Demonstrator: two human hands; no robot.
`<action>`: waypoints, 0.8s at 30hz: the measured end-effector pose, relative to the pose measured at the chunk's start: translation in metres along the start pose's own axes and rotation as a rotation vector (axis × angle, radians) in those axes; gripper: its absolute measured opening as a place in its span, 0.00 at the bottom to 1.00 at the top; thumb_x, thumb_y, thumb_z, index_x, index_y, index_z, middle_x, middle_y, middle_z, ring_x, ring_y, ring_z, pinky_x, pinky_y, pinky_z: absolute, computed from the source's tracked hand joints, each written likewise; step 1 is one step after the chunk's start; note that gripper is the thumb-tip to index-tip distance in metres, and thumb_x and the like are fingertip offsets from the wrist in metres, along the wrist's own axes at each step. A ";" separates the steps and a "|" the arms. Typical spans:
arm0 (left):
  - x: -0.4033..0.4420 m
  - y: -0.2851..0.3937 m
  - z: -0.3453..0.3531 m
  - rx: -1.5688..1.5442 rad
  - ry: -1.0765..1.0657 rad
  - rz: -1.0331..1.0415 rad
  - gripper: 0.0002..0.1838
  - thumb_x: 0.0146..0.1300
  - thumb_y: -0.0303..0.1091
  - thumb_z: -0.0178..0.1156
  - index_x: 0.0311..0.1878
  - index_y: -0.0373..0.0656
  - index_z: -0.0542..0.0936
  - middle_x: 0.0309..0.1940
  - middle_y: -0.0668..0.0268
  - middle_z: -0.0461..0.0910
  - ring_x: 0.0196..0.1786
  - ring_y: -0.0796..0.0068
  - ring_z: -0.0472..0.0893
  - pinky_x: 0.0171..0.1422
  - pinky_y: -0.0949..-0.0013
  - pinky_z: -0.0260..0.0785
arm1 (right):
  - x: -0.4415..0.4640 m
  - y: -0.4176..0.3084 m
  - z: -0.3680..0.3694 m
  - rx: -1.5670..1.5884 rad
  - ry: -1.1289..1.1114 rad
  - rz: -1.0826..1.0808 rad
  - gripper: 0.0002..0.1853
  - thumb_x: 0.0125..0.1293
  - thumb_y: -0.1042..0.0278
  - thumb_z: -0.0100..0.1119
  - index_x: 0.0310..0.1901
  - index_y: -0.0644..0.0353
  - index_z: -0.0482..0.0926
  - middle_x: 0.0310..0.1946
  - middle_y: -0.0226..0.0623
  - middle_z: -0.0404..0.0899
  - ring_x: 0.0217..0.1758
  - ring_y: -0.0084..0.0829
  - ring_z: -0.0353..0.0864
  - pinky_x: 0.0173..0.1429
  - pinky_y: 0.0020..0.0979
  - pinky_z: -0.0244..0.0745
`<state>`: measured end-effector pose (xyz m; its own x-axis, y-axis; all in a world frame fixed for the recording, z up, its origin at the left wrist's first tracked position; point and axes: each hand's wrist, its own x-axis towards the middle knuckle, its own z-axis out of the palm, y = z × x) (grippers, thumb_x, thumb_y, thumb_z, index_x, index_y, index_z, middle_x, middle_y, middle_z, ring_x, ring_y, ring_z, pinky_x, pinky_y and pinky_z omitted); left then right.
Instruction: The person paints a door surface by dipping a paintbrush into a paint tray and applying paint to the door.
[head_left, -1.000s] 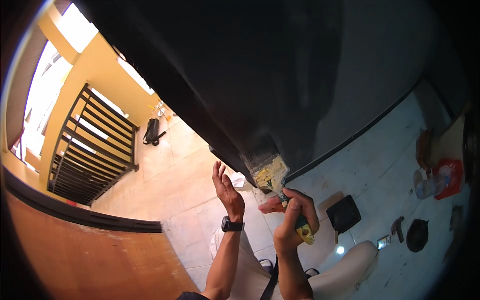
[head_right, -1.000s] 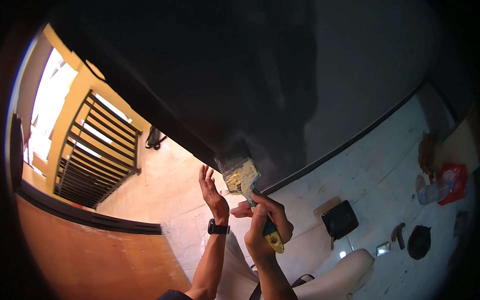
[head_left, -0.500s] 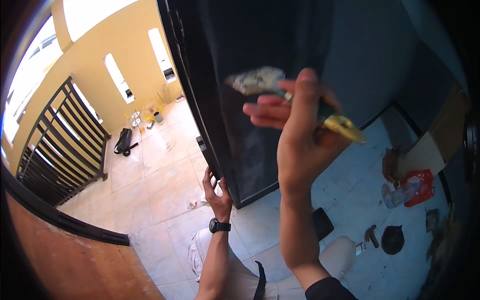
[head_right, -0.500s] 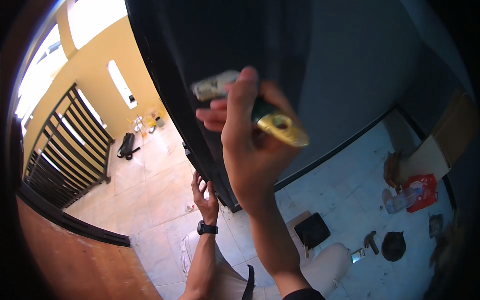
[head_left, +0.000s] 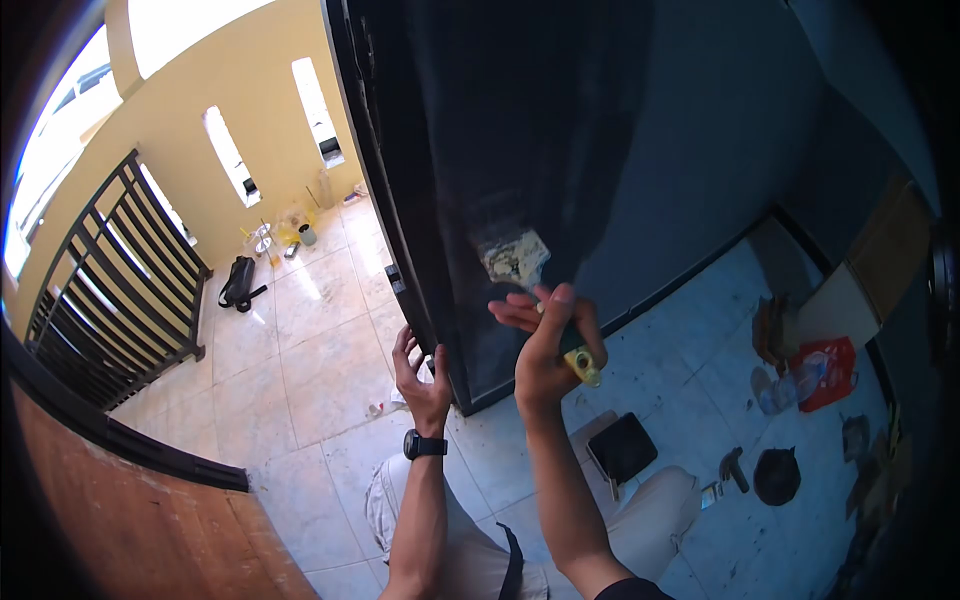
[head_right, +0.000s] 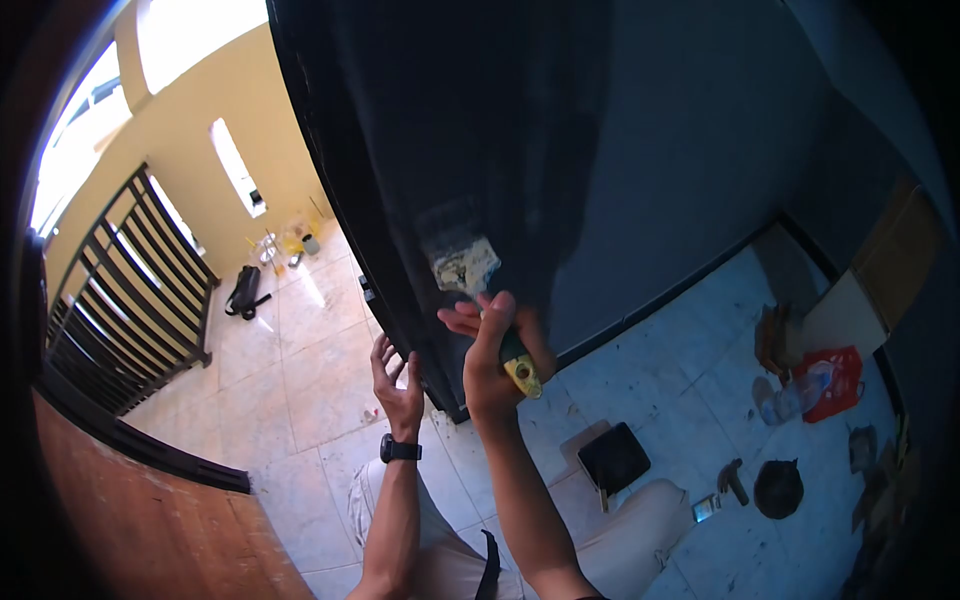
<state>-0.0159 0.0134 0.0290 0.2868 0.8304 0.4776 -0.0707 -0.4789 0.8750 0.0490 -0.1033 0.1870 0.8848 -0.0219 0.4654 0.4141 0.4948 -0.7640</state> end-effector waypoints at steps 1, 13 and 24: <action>0.000 0.002 -0.001 -0.021 0.005 -0.023 0.34 0.70 0.40 0.67 0.74 0.41 0.67 0.65 0.54 0.76 0.64 0.61 0.78 0.62 0.58 0.77 | -0.009 0.007 -0.010 -0.060 -0.024 0.019 0.21 0.81 0.57 0.52 0.39 0.72 0.74 0.27 0.50 0.84 0.27 0.41 0.90 0.33 0.32 0.89; 0.002 -0.016 -0.001 0.098 0.002 -0.043 0.32 0.70 0.45 0.68 0.70 0.38 0.72 0.61 0.53 0.79 0.61 0.61 0.80 0.60 0.59 0.79 | 0.015 0.010 -0.276 -0.452 -0.207 0.424 0.11 0.76 0.65 0.62 0.45 0.66 0.75 0.27 0.40 0.82 0.25 0.28 0.86 0.27 0.24 0.80; 0.002 -0.024 0.004 -0.005 -0.014 -0.103 0.29 0.76 0.47 0.60 0.71 0.35 0.71 0.62 0.56 0.76 0.65 0.65 0.77 0.72 0.53 0.74 | -0.012 0.118 -0.440 -0.969 -0.447 0.634 0.10 0.76 0.66 0.60 0.44 0.65 0.82 0.23 0.34 0.81 0.23 0.21 0.79 0.29 0.26 0.74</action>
<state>-0.0101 0.0252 0.0088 0.3058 0.8710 0.3845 -0.0455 -0.3900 0.9197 0.1814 -0.4272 -0.1049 0.9146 0.3791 -0.1404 0.0953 -0.5397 -0.8365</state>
